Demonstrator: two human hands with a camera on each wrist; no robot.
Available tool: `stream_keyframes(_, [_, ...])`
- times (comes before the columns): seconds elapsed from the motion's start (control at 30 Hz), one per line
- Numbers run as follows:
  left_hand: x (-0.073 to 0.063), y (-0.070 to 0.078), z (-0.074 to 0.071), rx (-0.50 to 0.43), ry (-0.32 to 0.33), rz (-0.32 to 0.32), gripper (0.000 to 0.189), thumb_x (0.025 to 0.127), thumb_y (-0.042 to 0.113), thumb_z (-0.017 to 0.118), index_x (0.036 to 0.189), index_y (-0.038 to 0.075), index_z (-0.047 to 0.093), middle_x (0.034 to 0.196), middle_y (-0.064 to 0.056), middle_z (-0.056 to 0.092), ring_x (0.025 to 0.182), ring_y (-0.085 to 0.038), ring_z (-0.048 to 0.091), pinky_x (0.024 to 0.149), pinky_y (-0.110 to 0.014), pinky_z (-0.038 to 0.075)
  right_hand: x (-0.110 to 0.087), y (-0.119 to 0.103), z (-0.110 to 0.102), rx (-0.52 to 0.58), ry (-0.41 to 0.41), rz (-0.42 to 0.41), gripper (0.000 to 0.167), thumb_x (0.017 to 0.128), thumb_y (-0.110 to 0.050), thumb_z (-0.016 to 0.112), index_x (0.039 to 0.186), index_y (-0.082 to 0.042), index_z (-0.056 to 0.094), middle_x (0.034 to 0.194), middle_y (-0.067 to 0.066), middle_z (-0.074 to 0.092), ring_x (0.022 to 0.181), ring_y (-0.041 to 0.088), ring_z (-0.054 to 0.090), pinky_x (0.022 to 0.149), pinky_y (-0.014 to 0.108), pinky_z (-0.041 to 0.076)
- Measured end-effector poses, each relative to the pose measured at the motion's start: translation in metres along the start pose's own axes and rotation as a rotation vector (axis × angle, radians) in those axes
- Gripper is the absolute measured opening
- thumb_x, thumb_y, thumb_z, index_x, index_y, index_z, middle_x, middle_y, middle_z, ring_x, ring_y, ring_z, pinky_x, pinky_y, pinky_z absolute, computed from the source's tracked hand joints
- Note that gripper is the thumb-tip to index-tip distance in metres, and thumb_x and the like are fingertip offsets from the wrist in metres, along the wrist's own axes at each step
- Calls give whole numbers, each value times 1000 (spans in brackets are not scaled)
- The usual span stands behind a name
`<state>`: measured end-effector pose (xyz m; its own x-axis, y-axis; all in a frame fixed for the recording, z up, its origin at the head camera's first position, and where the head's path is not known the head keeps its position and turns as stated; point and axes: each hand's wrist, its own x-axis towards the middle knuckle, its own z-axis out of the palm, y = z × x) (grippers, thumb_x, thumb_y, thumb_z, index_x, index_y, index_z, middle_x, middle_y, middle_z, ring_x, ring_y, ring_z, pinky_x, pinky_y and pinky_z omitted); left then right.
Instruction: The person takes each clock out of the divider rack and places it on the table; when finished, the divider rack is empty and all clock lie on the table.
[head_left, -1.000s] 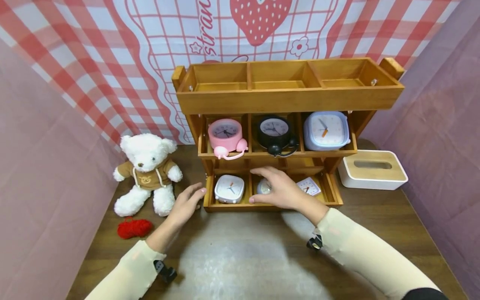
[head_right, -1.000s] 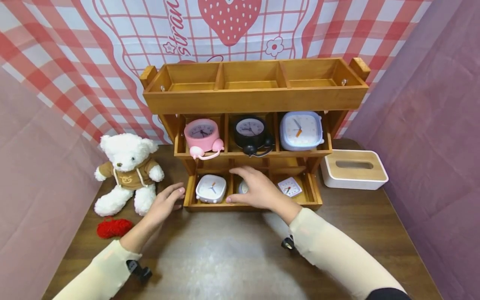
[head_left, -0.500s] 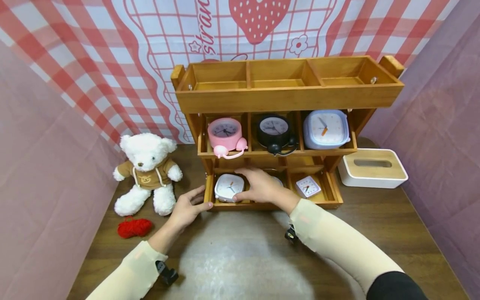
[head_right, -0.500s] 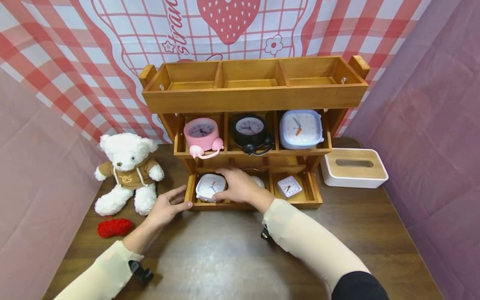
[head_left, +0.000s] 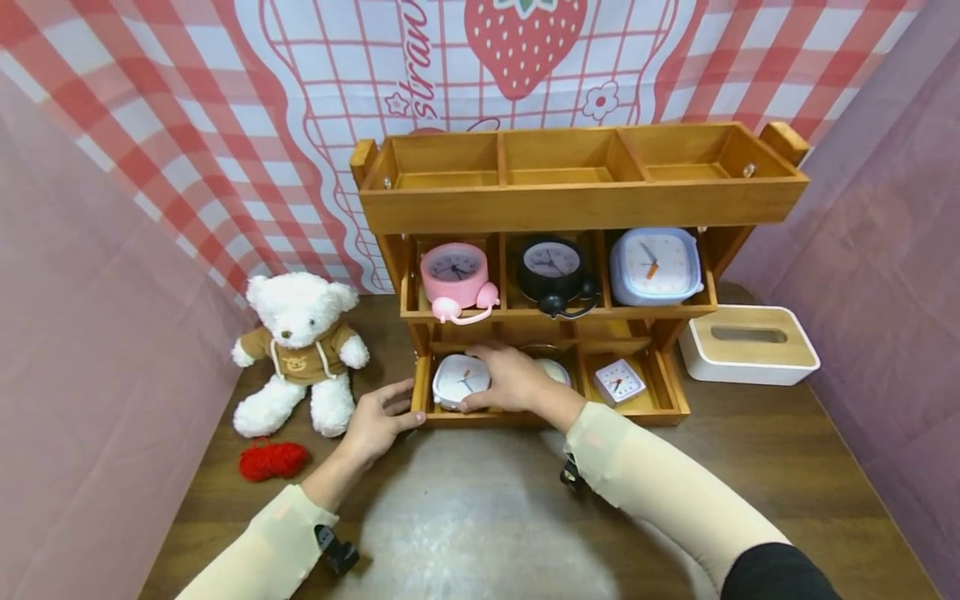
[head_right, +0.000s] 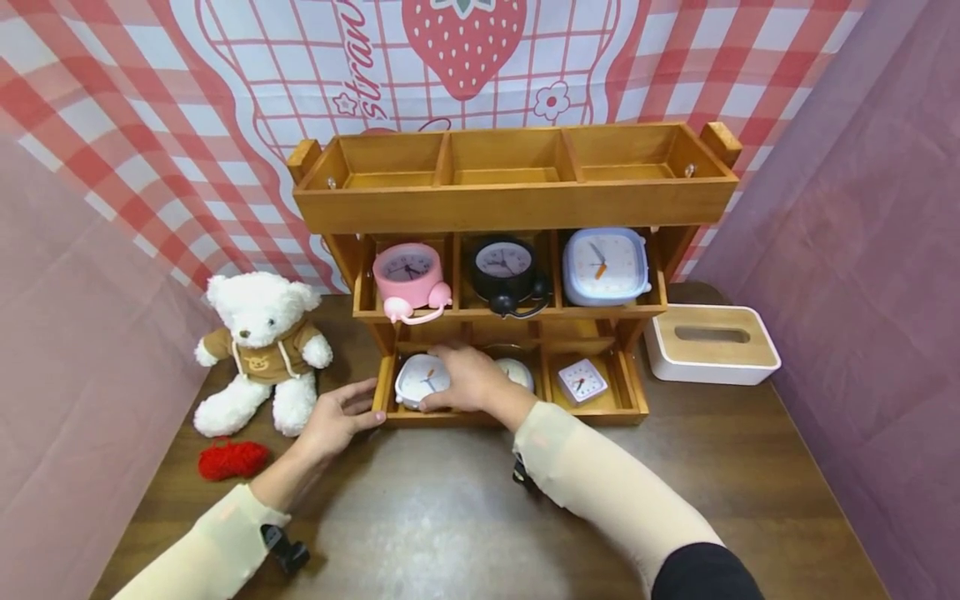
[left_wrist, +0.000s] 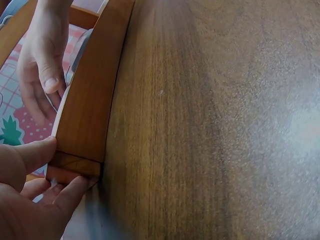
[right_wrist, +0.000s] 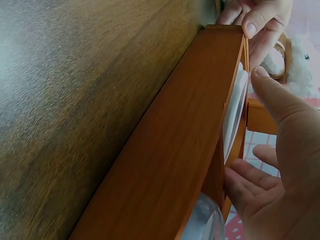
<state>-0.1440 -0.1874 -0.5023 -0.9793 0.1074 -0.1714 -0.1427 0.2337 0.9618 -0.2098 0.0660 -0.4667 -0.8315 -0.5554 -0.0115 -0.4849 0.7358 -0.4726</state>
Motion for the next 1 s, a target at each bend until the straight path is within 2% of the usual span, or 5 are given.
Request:
stream_keyframes(0.2, [-2,-2,-1,7,3,-8,62,87,-7,75,145,-7,52,146,-31,53,129,-45,58,87,-24,61,3,-3,8,-5,-24,-3,91,75,-55,87,146,-9,55,141,14,62,125,30,62,109,43,51])
stream_keyframes(0.47, [0,-3,0,-3,9,21,62,86,-8,75,143,-8,53,145,-30,54,128,-46,59,89,-26,61,12,-3,13,30,-50,-108,86,75,-45,90,143,-5,56,142,15,60,133,30,55,118,42,43])
stream_keyframes(0.6, [1,-1,0,7,6,22,62,86,-8,76,144,-8,53,146,-30,54,128,-46,59,90,-28,61,16,0,12,57,-79,-103,89,76,-43,90,147,-4,52,145,15,59,135,30,54,119,42,42])
stream_keyframes(0.87, [0,0,-2,29,7,15,62,87,-5,77,144,-6,54,147,-28,54,129,-44,59,92,-30,61,21,2,7,31,-127,-113,89,76,-41,89,149,-6,51,143,13,61,129,27,58,115,39,45])
stream_keyframes(1.0, [1,-1,-1,22,10,15,62,87,-5,76,144,-6,53,146,-29,54,128,-44,59,92,-30,61,23,2,10,-36,-106,-141,87,75,-46,87,145,-7,54,133,9,67,117,22,63,105,35,52])
